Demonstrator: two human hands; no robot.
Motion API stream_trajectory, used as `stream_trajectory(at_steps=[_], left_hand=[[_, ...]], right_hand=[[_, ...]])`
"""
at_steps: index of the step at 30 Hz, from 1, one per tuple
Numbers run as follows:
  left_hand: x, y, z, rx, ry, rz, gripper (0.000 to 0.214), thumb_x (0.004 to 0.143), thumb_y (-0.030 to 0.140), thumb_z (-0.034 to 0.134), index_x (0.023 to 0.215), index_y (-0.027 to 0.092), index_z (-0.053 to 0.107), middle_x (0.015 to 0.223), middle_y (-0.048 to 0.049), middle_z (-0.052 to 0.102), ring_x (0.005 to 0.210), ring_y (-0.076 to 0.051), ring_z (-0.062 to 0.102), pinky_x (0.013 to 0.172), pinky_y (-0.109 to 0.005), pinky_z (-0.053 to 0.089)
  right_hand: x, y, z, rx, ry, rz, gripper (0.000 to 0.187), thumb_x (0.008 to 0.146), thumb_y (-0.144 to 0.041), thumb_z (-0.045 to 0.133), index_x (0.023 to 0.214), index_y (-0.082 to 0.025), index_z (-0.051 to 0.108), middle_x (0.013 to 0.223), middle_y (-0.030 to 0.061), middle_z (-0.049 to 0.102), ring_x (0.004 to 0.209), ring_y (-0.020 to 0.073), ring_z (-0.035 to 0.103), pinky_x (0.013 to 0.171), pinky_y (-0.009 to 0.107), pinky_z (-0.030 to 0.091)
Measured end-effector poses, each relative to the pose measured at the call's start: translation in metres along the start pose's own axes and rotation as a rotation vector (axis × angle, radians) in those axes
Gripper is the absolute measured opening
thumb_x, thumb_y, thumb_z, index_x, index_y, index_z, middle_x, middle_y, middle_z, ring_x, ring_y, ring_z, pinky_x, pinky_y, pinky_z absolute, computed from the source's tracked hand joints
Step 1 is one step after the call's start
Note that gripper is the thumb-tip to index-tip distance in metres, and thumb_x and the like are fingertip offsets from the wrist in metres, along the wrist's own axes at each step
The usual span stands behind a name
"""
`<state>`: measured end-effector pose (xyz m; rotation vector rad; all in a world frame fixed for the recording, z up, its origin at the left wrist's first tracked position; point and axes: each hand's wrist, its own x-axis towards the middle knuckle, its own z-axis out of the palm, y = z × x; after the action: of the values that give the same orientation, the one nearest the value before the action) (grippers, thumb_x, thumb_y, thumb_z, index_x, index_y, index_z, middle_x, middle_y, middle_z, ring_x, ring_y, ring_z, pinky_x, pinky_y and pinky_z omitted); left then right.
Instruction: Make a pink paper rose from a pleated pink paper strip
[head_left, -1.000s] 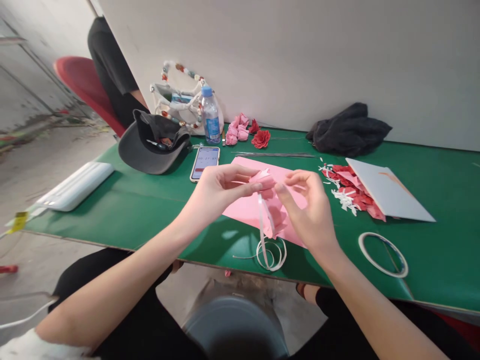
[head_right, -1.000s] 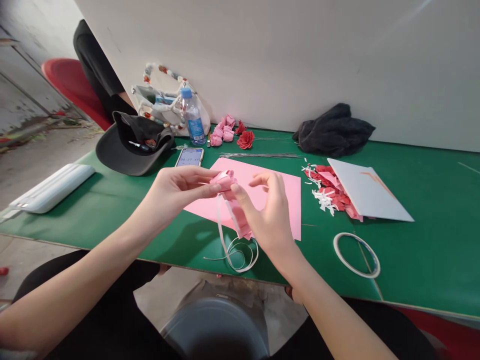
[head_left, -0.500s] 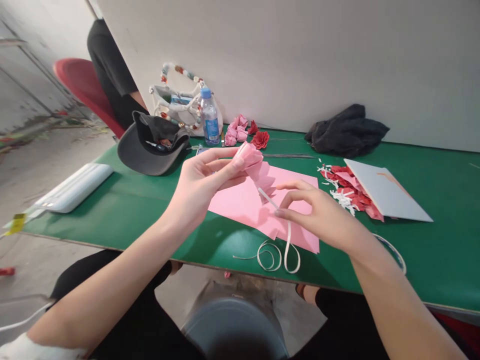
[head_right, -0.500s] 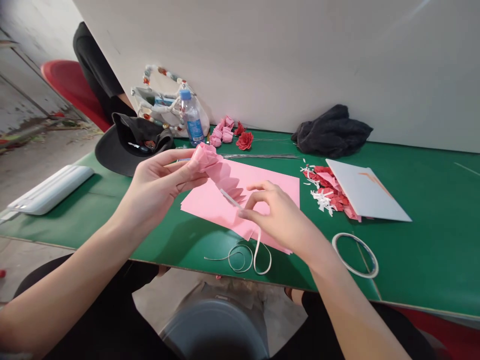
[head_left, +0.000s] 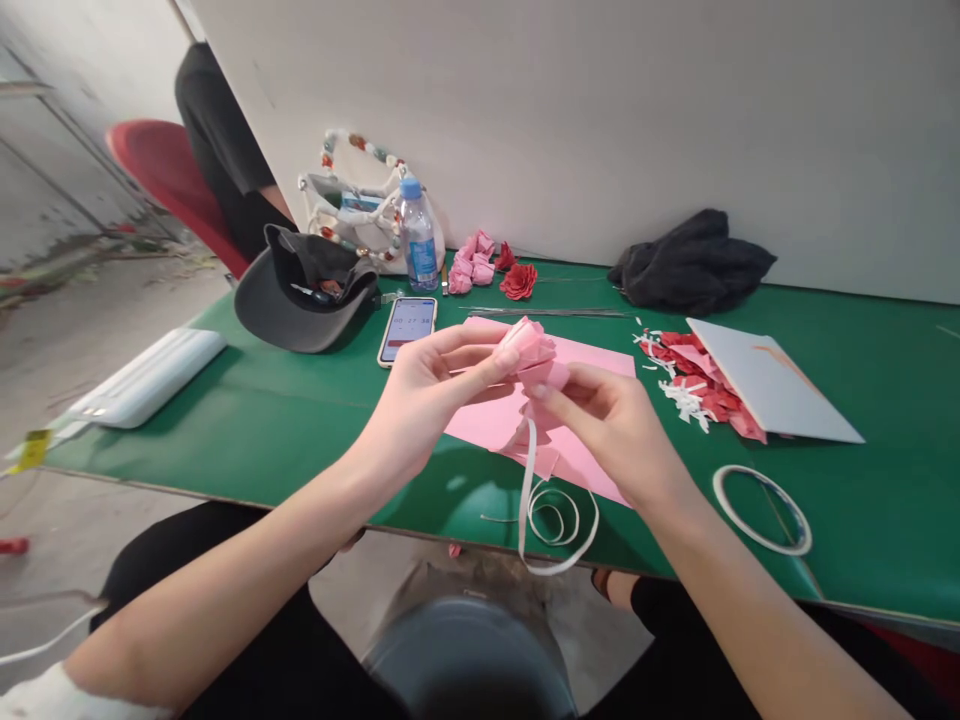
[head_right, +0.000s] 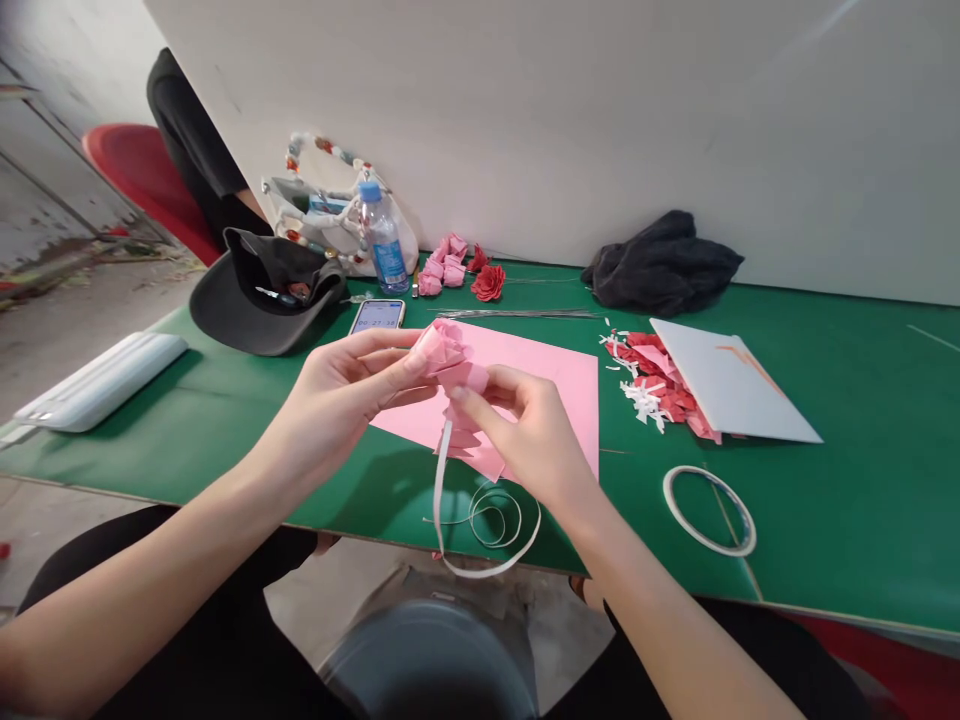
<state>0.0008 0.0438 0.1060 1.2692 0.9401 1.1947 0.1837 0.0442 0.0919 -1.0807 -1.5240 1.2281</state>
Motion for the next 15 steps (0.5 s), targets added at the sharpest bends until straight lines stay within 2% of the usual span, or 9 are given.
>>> stream_trajectory(at_steps=[4, 8, 15], left_hand=[[0.0015, -0.0024, -0.0005, 0.009, -0.007, 0.007, 0.024, 0.085, 0.037, 0.074, 0.104, 0.022, 0.073, 0.102, -0.005, 0.079, 0.095, -0.021, 0.074, 0.084, -0.029, 0.059], [0.0006, -0.0019, 0.0025, 0.046, 0.006, 0.026, 0.027, 0.084, 0.041, 0.074, 0.104, 0.022, 0.074, 0.103, -0.0055, 0.078, 0.095, -0.022, 0.074, 0.084, -0.03, 0.059], [-0.0015, -0.0039, 0.0054, 0.027, -0.011, 0.051, 0.025, 0.084, 0.04, 0.075, 0.102, 0.022, 0.074, 0.101, -0.0042, 0.079, 0.093, -0.022, 0.074, 0.08, -0.03, 0.06]], right_hand=[[-0.0021, 0.0039, 0.0037, -0.056, 0.034, -0.046, 0.019, 0.087, -0.039, 0.07, 0.09, -0.02, 0.074, 0.087, 0.0035, 0.073, 0.081, 0.0201, 0.069, 0.08, 0.036, 0.057], [-0.0045, 0.0013, 0.0033, -0.131, 0.035, -0.056, 0.021, 0.089, -0.039, 0.066, 0.081, -0.019, 0.071, 0.076, 0.0033, 0.07, 0.076, 0.0202, 0.067, 0.08, 0.038, 0.056], [-0.0053, 0.0026, 0.0071, -0.065, -0.007, -0.011, 0.021, 0.09, -0.04, 0.065, 0.081, -0.02, 0.069, 0.079, 0.0044, 0.069, 0.084, 0.0223, 0.068, 0.086, 0.04, 0.055]])
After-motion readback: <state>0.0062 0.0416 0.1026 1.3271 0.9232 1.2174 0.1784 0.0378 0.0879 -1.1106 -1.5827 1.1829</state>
